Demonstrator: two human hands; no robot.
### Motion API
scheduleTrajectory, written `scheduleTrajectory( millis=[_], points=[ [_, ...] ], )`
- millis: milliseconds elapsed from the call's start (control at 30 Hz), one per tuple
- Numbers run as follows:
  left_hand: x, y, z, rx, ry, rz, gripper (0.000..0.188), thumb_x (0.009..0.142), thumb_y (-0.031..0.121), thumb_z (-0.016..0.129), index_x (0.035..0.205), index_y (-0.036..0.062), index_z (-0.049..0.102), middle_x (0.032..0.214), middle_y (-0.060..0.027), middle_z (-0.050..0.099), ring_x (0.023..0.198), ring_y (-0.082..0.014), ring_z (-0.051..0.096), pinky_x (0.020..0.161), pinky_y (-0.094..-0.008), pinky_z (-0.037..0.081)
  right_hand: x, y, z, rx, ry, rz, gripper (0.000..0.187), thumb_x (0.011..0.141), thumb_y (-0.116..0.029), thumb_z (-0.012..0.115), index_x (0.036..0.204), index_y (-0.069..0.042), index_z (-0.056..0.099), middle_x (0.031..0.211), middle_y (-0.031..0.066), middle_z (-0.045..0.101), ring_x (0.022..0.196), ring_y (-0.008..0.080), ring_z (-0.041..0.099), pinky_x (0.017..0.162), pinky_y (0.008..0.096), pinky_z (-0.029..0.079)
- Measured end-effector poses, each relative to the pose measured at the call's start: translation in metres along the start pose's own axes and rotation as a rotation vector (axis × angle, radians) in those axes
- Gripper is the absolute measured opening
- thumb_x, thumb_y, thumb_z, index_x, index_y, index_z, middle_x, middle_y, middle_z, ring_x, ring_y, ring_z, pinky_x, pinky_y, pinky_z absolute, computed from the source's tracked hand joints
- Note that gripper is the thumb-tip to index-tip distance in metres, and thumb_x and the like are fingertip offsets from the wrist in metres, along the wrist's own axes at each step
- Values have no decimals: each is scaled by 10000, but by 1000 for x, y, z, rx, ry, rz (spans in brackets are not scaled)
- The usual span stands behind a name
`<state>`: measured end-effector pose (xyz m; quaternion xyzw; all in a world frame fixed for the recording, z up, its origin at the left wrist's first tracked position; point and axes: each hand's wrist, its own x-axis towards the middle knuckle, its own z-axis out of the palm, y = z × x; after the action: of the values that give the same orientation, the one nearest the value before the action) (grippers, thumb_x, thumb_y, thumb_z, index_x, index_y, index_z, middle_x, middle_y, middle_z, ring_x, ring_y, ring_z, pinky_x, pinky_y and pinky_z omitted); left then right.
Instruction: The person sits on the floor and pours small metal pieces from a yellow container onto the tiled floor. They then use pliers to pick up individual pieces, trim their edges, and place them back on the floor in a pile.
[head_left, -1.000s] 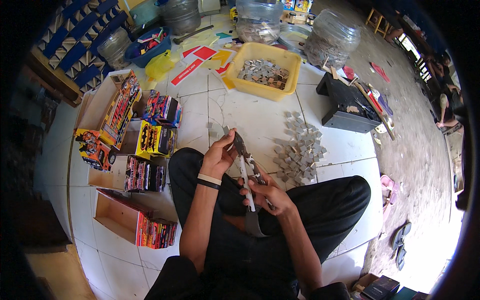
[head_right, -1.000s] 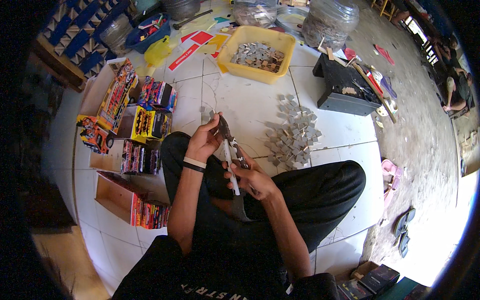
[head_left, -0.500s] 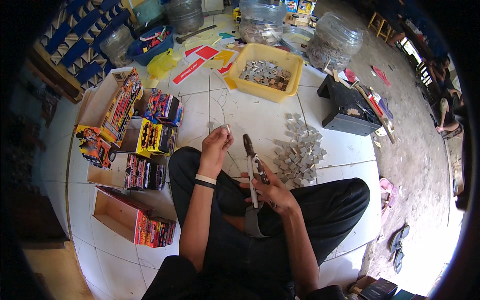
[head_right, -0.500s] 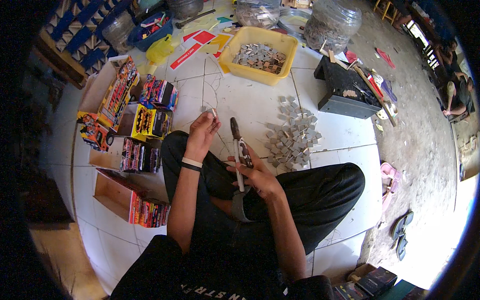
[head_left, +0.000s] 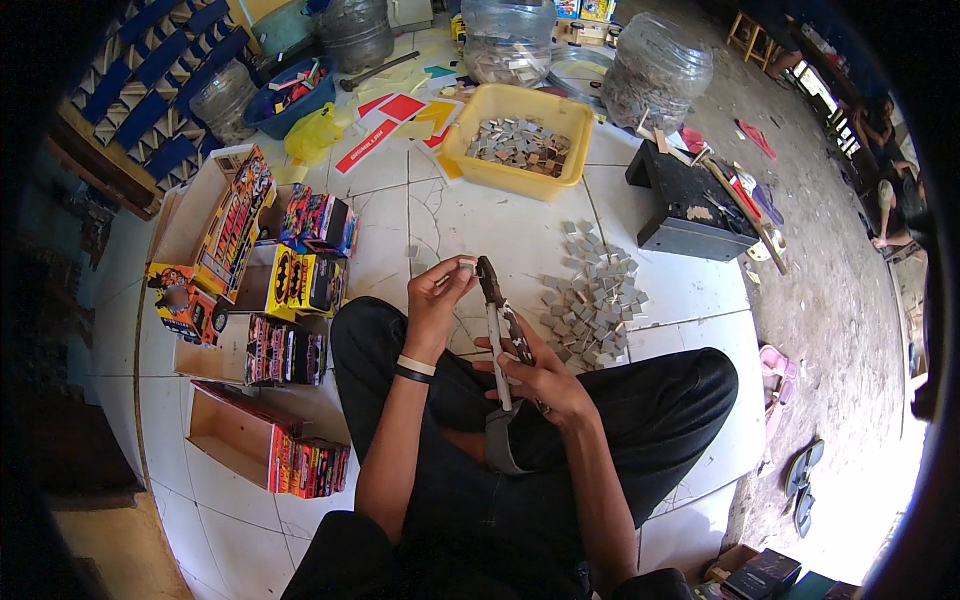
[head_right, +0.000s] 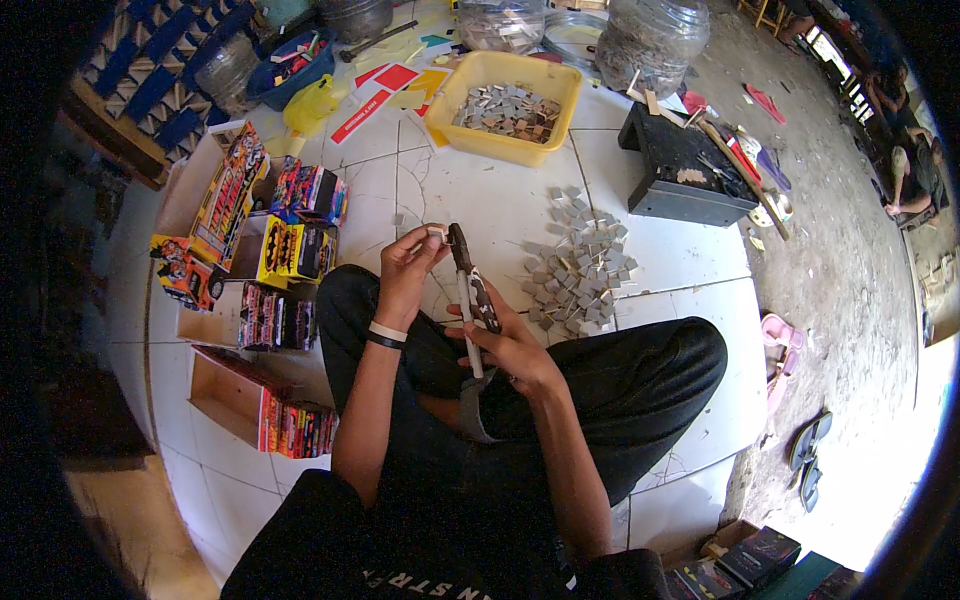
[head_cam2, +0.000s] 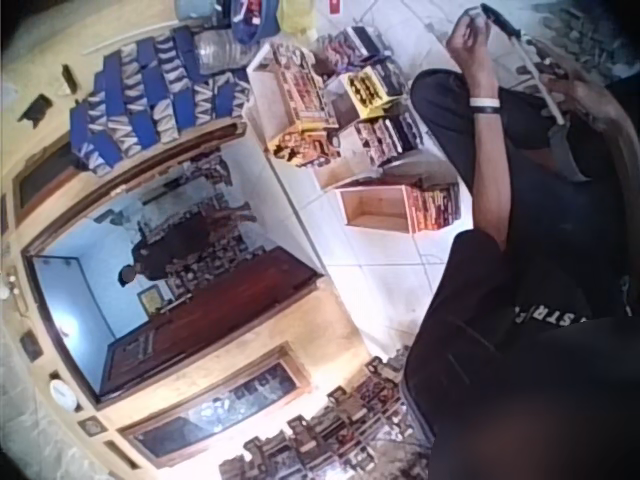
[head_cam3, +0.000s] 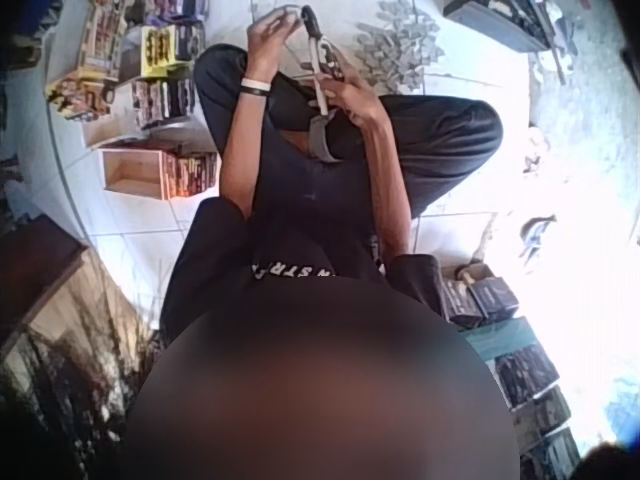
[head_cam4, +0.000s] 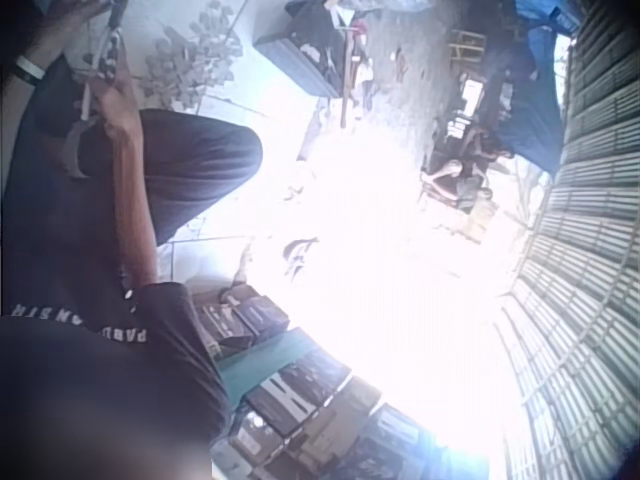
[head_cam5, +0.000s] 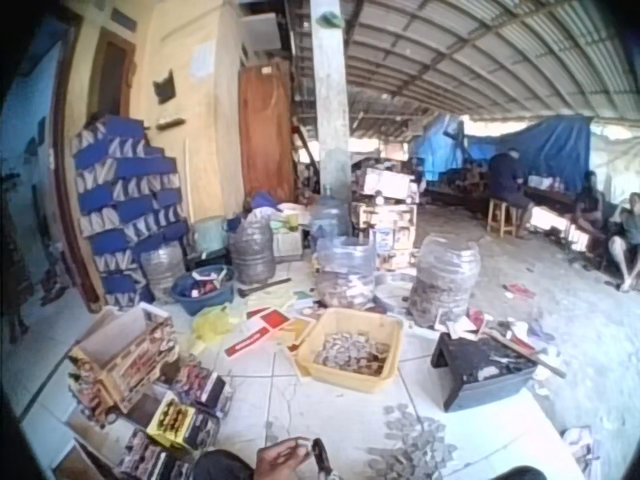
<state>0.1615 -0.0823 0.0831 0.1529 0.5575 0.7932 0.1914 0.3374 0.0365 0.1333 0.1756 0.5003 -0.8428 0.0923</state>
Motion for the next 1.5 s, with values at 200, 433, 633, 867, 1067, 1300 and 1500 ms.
scheduleTrajectory(
  millis=[200, 433, 633, 867, 1067, 1300, 1500],
  points=[
    [-1, 0, 2, -10, 16, -9, 211, 996, 90, 682, 1174, -17, 717, 1119, -77, 720, 1029, -159, 685, 979, -343, 596, -1, -1, 0, -9, 1, -2, 739, 1037, -141, 584, 1654, -205, 182, 1441, 150, 573, 1204, 281, 641, 897, 449, 575],
    [-1, -3, 0, -25, 8, -2, 218, 995, 85, 681, 1186, -12, 722, 1141, -74, 718, 1048, -157, 679, 984, -330, 590, 0, -2, 0, -31, -7, -19, 745, 1031, -138, 587, 1654, -203, 184, 1448, 155, 565, 1204, 289, 640, 897, 449, 574],
    [-1, 0, 0, -52, 10, -5, 236, 982, 52, 691, 1207, -11, 723, 1135, -77, 732, 1035, -135, 682, 973, -313, 595, 0, -2, 1, -10, -10, -6, 757, 1020, -120, 586, 1656, -204, 184, 1434, 150, 568, 1202, 278, 634, 888, 435, 566],
    [-2, 3, 1, -71, 16, 1, 239, 984, 54, 688, 1212, -9, 723, 1138, -75, 732, 1047, -134, 680, 984, -312, 587, 5, 11, -5, -22, 17, 8, 583, 998, -118, 619, 1533, -87, 390, 1207, 138, 677, 1005, 207, 668, 844, 373, 573],
    [-3, 4, -1, -31, -11, 18, 229, 985, 100, 699, 1192, 5, 729, 1160, -50, 716, 1060, -134, 670, 987, -314, 573, 23, 36, 4, -118, 73, 99, 249, 944, -182, 729, 1106, -16, 636, 890, 72, 679, 774, 160, 657, 723, 309, 551],
    [-1, 6, -4, -44, 20, -31, 243, 972, 79, 713, 1198, -10, 729, 1150, -65, 730, 1064, -132, 669, 992, -307, 564, 28, 45, 15, -242, 126, 34, 285, 940, -265, 745, 807, -52, 611, 639, 12, 575, 587, 108, 561, 556, 317, 455],
    [0, 2, -6, 75, -4, 35, 214, 1003, 83, 672, 1188, -10, 723, 1126, -34, 711, 1070, -118, 647, 1023, -291, 525, 30, 46, 17, -640, 374, -233, 266, 903, -211, 754, 845, -2, 601, 667, 154, 648, 594, 329, 652, 585, 439, 501]
  ],
)
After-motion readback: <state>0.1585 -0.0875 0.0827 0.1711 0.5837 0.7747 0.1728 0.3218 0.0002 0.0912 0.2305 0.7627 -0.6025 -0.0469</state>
